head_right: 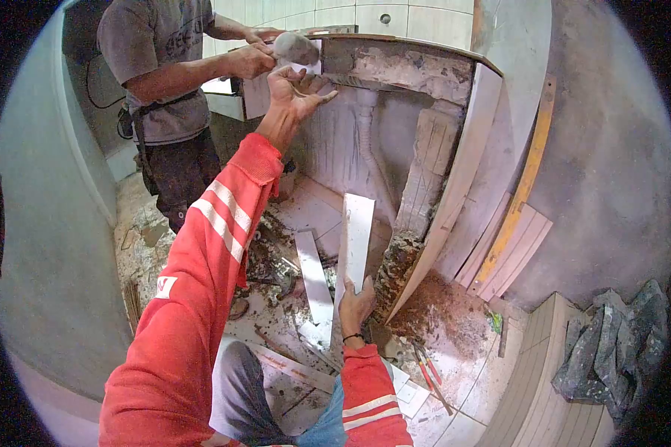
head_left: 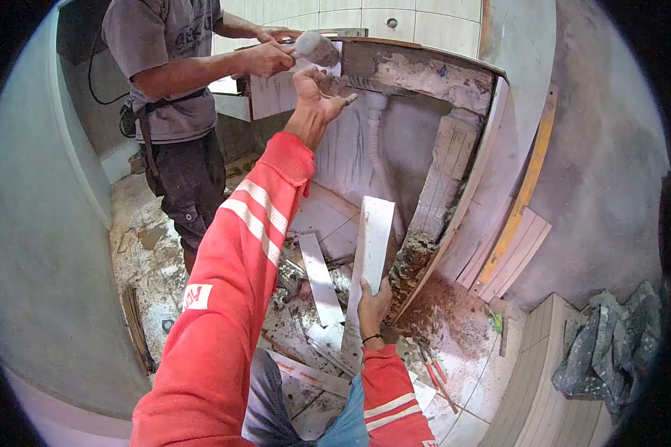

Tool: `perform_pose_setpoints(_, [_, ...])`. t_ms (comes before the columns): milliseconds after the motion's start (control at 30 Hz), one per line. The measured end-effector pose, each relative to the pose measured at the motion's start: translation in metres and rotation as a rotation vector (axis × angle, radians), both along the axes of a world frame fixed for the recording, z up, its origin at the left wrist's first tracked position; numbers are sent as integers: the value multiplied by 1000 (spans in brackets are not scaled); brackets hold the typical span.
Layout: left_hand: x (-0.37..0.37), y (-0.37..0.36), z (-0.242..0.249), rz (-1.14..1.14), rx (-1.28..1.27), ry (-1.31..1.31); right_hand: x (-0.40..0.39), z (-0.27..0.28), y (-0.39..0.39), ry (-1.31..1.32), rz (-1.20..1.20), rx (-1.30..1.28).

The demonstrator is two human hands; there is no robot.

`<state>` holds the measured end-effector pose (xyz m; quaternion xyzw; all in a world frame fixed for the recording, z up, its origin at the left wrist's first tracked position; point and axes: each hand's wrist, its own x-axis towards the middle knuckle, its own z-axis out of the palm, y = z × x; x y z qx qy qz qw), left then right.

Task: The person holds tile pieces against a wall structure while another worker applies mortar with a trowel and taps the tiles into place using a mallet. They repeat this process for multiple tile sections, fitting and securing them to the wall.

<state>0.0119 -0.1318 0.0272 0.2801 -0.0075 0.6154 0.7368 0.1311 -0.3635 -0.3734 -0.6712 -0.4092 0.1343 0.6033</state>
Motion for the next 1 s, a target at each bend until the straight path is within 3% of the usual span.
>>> perform_pose_setpoints(133, [1, -4, 1, 17, -38, -6, -2, 4, -2, -9, 2, 8])
perform_pose_setpoints(300, [2, 0, -3, 6, 18, -21, -8, -8, 3, -134, -191, 54])
perform_pose_setpoints(400, [5, -2, -1, 22, -4, -23, -2, 5, -3, 3, -23, 0])
perform_pose_setpoints(500, [5, -4, 0, 37, -38, -31, -5, -1, -1, -66, -117, -24])
perform_pose_setpoints(600, [4, 0, -1, 22, -40, -47, 2, -3, 2, -34, -36, -60])
perform_pose_setpoints(1000, [5, 1, -5, -22, 59, -89, -3, -8, 4, -87, -119, -61])
